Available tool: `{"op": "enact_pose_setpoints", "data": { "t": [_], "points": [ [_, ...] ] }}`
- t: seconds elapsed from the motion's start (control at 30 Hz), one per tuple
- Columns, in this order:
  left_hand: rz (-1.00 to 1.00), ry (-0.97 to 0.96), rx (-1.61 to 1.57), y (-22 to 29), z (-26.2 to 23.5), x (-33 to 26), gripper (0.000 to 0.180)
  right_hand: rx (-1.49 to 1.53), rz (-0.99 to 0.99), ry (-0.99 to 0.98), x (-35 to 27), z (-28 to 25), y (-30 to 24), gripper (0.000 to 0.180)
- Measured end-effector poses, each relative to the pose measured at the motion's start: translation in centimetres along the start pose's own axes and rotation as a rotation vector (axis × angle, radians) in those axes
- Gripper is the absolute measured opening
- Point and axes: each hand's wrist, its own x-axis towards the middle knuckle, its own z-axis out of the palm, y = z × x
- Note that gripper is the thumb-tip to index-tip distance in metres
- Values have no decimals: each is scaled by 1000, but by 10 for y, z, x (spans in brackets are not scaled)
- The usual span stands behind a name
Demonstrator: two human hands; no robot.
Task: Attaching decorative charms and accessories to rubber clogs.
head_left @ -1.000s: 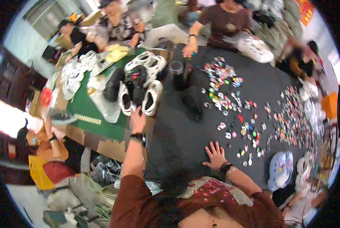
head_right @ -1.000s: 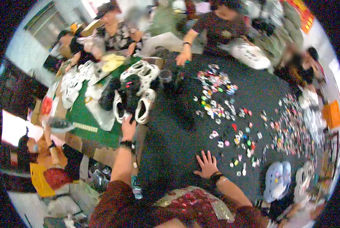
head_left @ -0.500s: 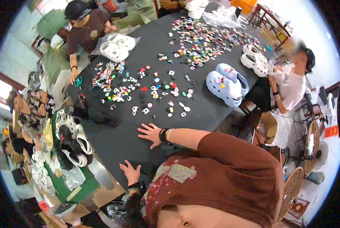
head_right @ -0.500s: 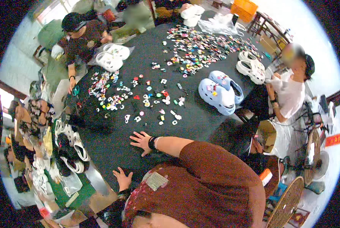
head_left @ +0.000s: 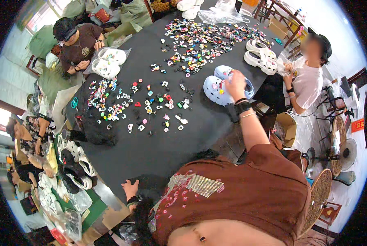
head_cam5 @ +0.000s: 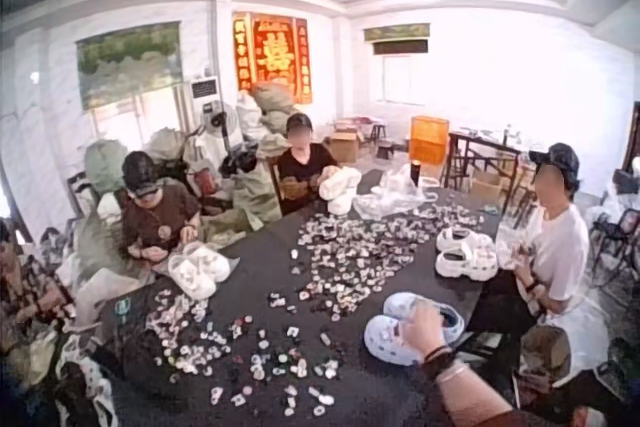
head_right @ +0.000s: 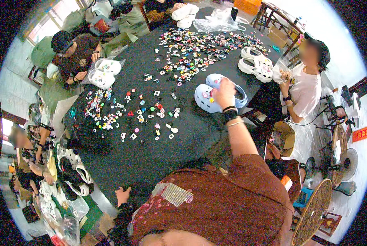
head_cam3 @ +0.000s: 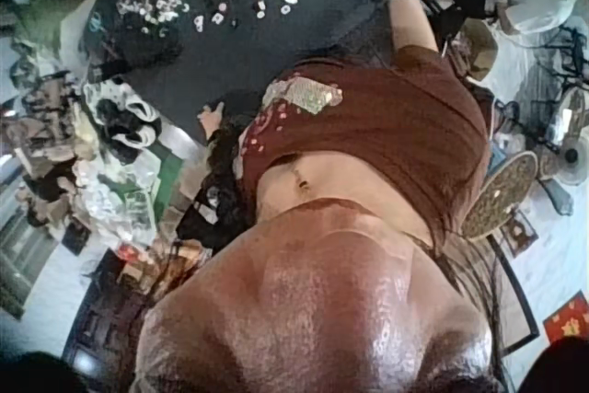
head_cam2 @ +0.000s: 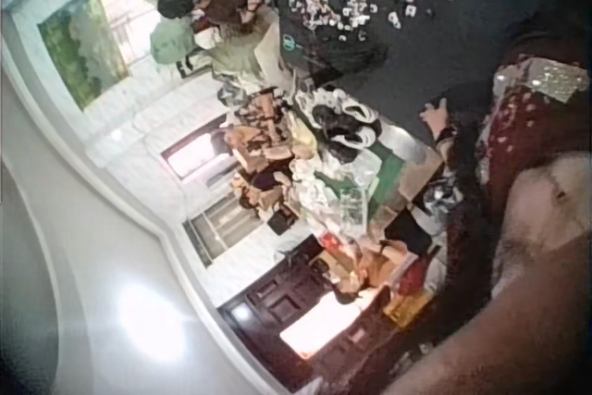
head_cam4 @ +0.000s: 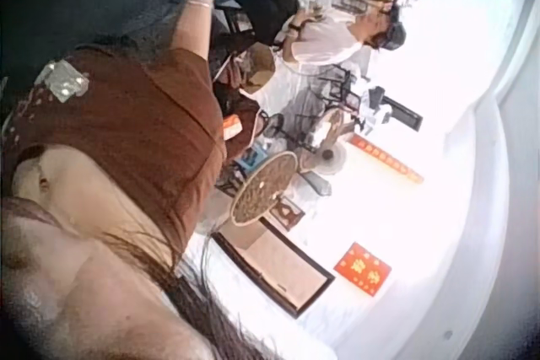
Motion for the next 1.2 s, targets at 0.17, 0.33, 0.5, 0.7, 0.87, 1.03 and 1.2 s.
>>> {"op": "enact_pose_setpoints", "data": {
  "t": [0.17, 0.33, 0.5, 0.7, 0.87, 1.03, 1.2],
  "points": [
    [-56, 93, -8, 0, 8, 6, 75, -124, 168, -461, 11, 8, 70, 61],
    [-26, 112, 41, 4, 6, 11, 76, -211, 250, -430, -1, 58, 94, 53],
    [-56, 77, -73, 4, 4, 2, 84, -79, 46, -462, 13, 52, 92, 30],
    [-23, 159, -121, -9, 13, -1, 78, 54, -91, -404, -3, 12, 6, 26],
    [-4, 58, -318, 2, -6, -3, 61, 254, -210, -508, -31, -9, -96, 27],
    [239, 270, -326, 74, -46, -34, 64, 404, -421, -698, -85, 1, -193, 32],
    [242, 241, -746, 142, -84, -86, 67, 552, -562, -933, -147, 12, -265, 36]
  ]
}}
